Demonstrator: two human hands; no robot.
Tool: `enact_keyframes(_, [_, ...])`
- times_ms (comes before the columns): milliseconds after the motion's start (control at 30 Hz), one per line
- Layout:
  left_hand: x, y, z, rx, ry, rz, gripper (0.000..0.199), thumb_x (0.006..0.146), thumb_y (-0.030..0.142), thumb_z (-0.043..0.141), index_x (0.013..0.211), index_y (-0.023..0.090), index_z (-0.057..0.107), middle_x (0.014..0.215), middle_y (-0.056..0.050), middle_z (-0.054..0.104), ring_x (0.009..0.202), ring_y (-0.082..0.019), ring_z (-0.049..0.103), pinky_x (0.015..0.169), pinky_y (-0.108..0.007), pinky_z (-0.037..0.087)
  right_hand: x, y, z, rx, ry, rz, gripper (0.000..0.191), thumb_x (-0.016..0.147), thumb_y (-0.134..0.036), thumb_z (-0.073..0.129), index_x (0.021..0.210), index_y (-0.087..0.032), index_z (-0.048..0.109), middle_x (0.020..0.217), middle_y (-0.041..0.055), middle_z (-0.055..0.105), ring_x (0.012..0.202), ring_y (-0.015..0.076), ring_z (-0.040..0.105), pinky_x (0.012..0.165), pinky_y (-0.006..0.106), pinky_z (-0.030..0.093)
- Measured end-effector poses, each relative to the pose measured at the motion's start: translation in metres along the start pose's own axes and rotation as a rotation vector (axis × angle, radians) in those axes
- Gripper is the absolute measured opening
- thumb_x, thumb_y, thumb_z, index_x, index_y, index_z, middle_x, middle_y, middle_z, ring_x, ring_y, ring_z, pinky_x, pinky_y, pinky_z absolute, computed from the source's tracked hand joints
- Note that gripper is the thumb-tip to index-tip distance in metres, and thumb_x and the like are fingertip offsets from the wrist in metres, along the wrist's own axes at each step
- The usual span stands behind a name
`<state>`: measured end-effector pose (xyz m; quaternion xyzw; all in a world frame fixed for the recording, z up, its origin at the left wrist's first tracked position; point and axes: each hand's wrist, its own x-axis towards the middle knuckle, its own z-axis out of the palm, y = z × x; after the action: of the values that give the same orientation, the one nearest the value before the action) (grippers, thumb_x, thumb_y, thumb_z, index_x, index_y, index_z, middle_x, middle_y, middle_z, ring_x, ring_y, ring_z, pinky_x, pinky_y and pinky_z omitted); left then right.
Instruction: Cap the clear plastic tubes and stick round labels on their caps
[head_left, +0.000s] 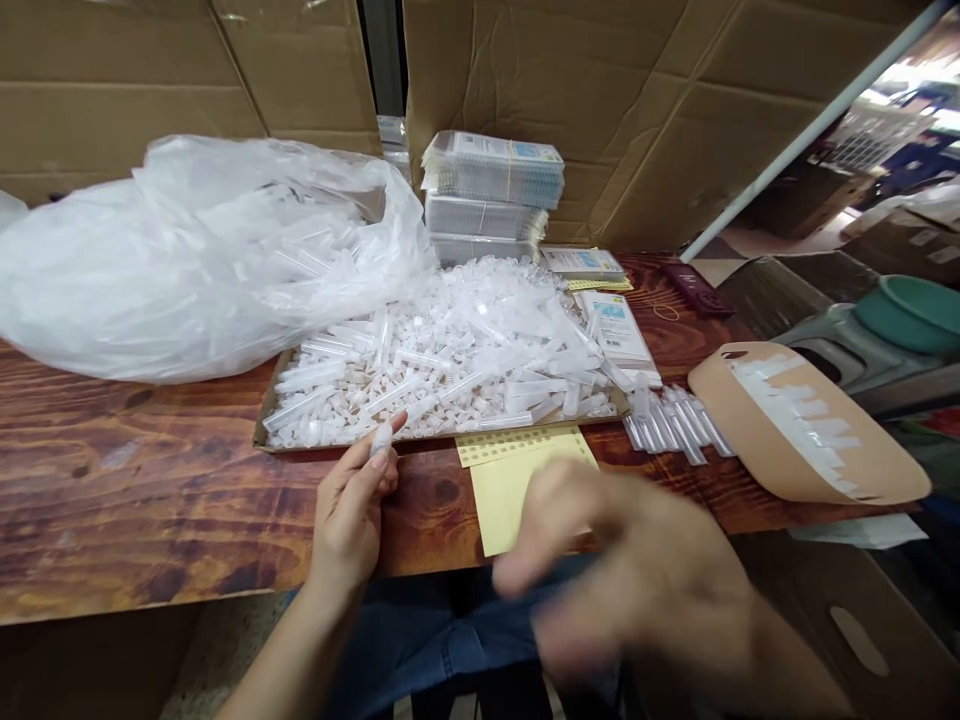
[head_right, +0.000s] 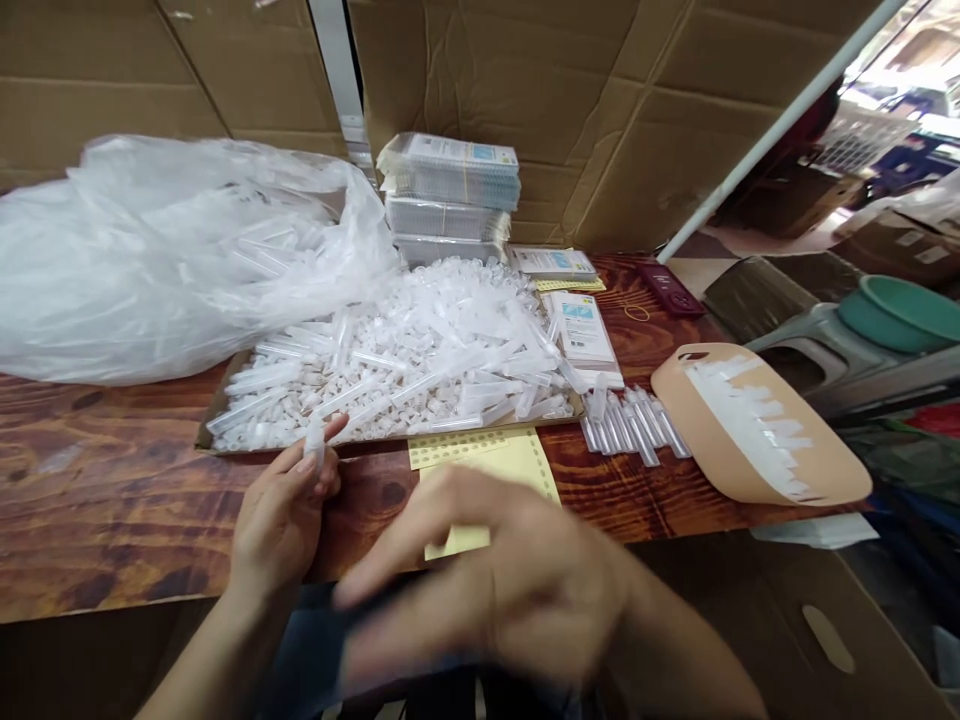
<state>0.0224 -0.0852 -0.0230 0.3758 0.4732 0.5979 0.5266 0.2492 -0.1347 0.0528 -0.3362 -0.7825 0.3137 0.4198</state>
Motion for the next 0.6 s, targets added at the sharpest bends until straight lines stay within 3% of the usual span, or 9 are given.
enact_keyframes(33, [0.001,0.001,-0.001,0.018,-0.009,-0.017,0.042,0.079,0.044,0.074,0.111,0.017,0.078,0.066,0.0,0.051,0.061,-0.013,0.041,0.056,-0.026,0.035,0.02,0.019,-0.012,-0.054,-0.092,-0.11,0.024,0.099,-0.031,0.052,0.101,-0.041,0.073,0.091,-0.0012,0.075,0.081,0.0186,0.066,0.074,0.039,0.054])
enact_keyframes(100, [0.004,0.005,-0.002,0.08,-0.019,-0.026,0.044,0.08,0.047,0.073,0.114,0.018,0.077,0.073,-0.003,0.058,0.066,-0.015,0.046,0.059,-0.027,0.038,0.056,0.054,-0.029,-0.335,-0.089,-0.237,0.025,0.095,-0.02,0.052,0.101,-0.031,0.075,0.089,0.0029,0.075,0.083,0.0201,0.063,0.076,0.04,0.051])
enact_keyframes(200, [0.011,0.018,0.0,0.208,-0.052,0.053,0.041,0.086,0.047,0.069,0.12,0.025,0.075,0.081,-0.003,0.065,0.074,-0.017,0.052,0.069,-0.028,0.043,0.094,0.087,-0.035,-0.682,-0.387,-0.184,0.029,0.092,-0.011,0.048,0.096,-0.019,0.076,0.091,0.0085,0.076,0.09,0.0226,0.062,0.081,0.04,0.047])
enact_keyframes(267, [0.016,0.028,0.002,0.346,-0.096,0.142,0.038,0.09,0.047,0.065,0.122,0.028,0.074,0.084,-0.003,0.066,0.078,-0.018,0.055,0.076,-0.03,0.045,0.11,0.092,-0.027,-0.837,-0.592,-0.076,0.027,0.09,-0.008,0.051,0.09,-0.016,0.076,0.088,0.0099,0.075,0.092,0.0234,0.063,0.084,0.038,0.045])
enact_keyframes(333, [0.021,0.036,0.004,0.502,-0.138,0.229,0.036,0.092,0.046,0.062,0.122,0.029,0.074,0.091,-0.003,0.068,0.084,-0.02,0.058,0.083,-0.032,0.045,0.12,0.089,-0.016,-0.926,-0.712,-0.009,0.024,0.088,-0.007,0.053,0.086,-0.015,0.076,0.087,0.0108,0.075,0.094,0.0241,0.064,0.083,0.037,0.043])
enact_keyframes(433, [0.023,0.035,0.009,0.678,-0.165,0.353,0.033,0.095,0.041,0.059,0.122,0.028,0.072,0.095,-0.004,0.068,0.09,-0.022,0.06,0.088,-0.034,0.045,0.128,0.079,-0.001,-0.989,-0.737,0.059,0.023,0.087,-0.006,0.054,0.089,-0.014,0.075,0.09,0.0126,0.075,0.097,0.0263,0.066,0.081,0.036,0.041])
enact_keyframes(600, [0.023,0.015,0.008,0.82,-0.142,0.541,0.028,0.095,0.033,0.059,0.118,0.024,0.072,0.086,-0.005,0.065,0.082,-0.021,0.061,0.08,-0.032,0.048,0.129,0.073,0.011,-1.001,-0.728,0.171,0.029,0.088,-0.003,0.049,0.1,-0.014,0.072,0.097,0.0149,0.074,0.105,0.0284,0.065,0.079,0.036,0.042])
